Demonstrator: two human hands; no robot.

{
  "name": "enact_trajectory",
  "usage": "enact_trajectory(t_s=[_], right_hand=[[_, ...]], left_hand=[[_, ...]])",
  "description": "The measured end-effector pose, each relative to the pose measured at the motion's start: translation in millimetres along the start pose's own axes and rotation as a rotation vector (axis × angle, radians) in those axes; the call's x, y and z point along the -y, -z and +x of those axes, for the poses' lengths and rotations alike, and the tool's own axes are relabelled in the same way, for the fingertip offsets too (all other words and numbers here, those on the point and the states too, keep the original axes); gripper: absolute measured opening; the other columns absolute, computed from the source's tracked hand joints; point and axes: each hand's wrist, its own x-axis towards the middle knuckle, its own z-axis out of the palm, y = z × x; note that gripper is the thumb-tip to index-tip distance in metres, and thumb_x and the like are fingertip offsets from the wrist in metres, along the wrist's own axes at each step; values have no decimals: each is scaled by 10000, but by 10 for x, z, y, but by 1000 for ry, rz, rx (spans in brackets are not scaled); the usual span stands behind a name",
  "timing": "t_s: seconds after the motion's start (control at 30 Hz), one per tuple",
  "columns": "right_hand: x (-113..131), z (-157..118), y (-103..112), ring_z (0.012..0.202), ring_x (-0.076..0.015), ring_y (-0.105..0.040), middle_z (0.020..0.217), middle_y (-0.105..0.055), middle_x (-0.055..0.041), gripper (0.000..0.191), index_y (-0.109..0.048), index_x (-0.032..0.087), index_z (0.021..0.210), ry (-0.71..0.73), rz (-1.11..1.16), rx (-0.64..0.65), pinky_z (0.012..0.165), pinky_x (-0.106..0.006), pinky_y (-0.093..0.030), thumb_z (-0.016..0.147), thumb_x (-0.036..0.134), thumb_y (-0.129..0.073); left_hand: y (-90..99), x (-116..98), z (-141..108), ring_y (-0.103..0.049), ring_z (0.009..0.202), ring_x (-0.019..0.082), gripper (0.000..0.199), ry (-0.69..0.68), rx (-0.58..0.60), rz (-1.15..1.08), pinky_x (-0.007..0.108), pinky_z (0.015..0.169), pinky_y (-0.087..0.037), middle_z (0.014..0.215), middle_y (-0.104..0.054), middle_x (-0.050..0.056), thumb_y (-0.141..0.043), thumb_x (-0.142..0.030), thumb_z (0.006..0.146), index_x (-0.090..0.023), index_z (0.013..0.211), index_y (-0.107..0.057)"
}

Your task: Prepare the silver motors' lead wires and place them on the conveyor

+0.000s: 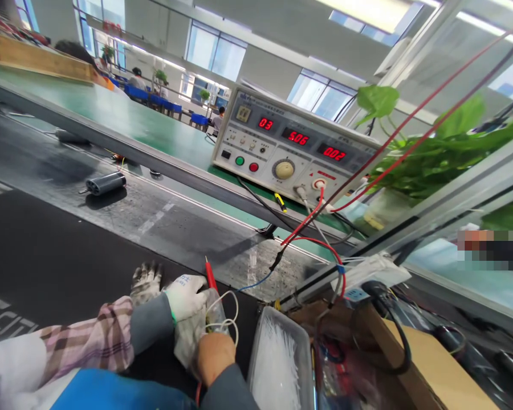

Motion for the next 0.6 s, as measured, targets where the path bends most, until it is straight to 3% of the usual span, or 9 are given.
enact_trajectory(t_s=[0.13,0.27,0.33,0.43,0.5,0.6], right_hand=[[-75,-60,106,818,-213,-641,857,-688,-147,208,-652,143,841,44,102,6,683,-273,-458,705,120,-495],[-197,-286,304,790,-180,-624,848,-684,-83,217,-613,176,907,149,330,-157,667,-233,-421,727,200,-495],[-277,-371,392,674,-190,-609,724,-676,-75,183,-629,180,789,105,420,-279,596,-253,-395,754,290,-488],[-455,-359,422,534,-172,-547,543,-619,-53,425,-608,192,553,-32,544,-385,513,-261,-339,795,472,-397],[-594,-250,350,542,-173,-544,541,-621,-52,475,-618,191,519,-90,710,-366,509,-263,-343,777,520,-393],[-762,-27,162,570,-173,-553,632,-646,-42,404,-650,192,610,-163,978,-307,495,-262,-368,709,539,-471]], left_hand=[[10,38,-10,-553,658,155,322,28,9,-10,261,544,-293,697,-617,39,-354,-384,812,-179,745,-592],[5,85,-2,-547,635,153,351,47,-19,-8,265,528,-271,655,-601,32,-347,-417,815,-180,707,-584],[-5,91,3,-541,622,148,347,37,-25,-12,265,521,-261,646,-596,27,-348,-415,815,-182,697,-577],[-16,82,6,-534,612,141,337,22,-31,-22,261,520,-254,646,-595,22,-355,-410,817,-184,698,-575],[-18,69,3,-529,603,140,349,24,-40,-21,260,519,-249,637,-592,22,-354,-418,819,-183,694,-579],[-12,52,-5,-522,594,138,360,26,-53,-27,259,518,-243,624,-588,20,-351,-422,823,-183,690,-585]])
